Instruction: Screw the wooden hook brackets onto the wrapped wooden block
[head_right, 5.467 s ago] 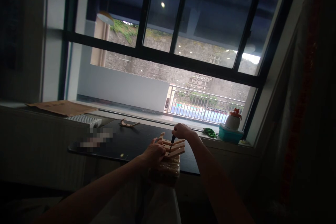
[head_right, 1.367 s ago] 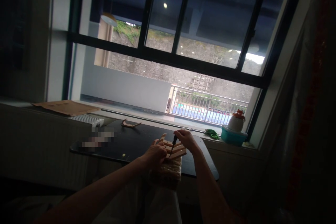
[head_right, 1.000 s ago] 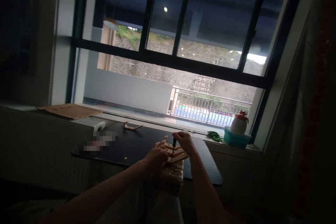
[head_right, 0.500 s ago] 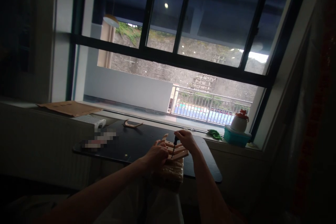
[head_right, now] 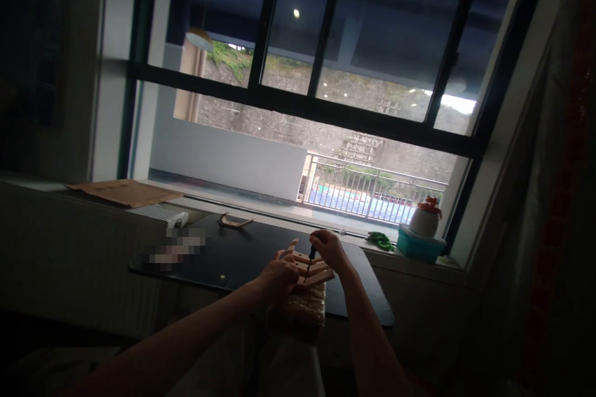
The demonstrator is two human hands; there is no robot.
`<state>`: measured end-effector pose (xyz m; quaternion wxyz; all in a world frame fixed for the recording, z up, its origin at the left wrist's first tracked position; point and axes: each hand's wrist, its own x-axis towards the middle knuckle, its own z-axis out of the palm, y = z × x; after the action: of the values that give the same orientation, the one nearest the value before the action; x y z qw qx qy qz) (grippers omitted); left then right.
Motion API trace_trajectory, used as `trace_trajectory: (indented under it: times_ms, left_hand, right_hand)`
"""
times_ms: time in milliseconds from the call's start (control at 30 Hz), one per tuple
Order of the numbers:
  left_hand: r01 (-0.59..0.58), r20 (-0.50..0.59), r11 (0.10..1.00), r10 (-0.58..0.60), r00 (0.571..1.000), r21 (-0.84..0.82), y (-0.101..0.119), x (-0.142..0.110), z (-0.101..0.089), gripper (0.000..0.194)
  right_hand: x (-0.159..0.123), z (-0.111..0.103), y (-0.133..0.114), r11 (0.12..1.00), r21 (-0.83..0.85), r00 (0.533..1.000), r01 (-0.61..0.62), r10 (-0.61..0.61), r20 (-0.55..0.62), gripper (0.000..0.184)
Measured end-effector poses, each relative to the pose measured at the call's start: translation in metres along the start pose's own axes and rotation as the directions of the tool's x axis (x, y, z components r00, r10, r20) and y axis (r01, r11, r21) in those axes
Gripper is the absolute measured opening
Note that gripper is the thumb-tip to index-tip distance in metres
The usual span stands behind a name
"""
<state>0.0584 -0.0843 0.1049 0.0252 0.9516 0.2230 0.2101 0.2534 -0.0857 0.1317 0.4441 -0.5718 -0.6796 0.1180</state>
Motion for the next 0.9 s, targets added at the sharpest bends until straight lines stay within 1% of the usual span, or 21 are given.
trace_trajectory:
  times_ms: [133,300,500,767,900]
  left_hand:
    - [-0.014,0.001,1.0,0.014,1.0,-0.007,-0.003,0.001,0.001,0.041]
    - [-0.019,0.014,1.0,0.019,1.0,-0.003,-0.005,0.002,0.003,0.046]
    - [-0.028,0.004,1.0,0.028,1.0,-0.001,-0.003,0.001,0.002,0.041]
    - [-0.026,0.008,1.0,0.026,1.0,0.004,-0.003,0.002,0.001,0.036]
    - [-0.014,0.005,1.0,0.014,1.0,-0.004,-0.003,0.001,0.002,0.031]
  right_hand:
    - [-0.002,-0.004,-0.002,1.0,-0.009,1.0,0.0,0.001,0.023,0.023]
    - [-0.002,-0.005,-0.001,0.998,-0.059,1.0,-0.012,0.013,0.02,0.023]
    - [0.0,-0.006,-0.001,0.992,-0.129,1.0,-0.011,0.011,-0.005,0.023]
    - [-0.001,-0.013,-0.007,0.994,-0.106,0.996,0.005,0.004,0.084,0.027]
    - [0.0,-0.013,-0.006,0.992,-0.123,0.997,-0.005,0.014,0.072,0.027]
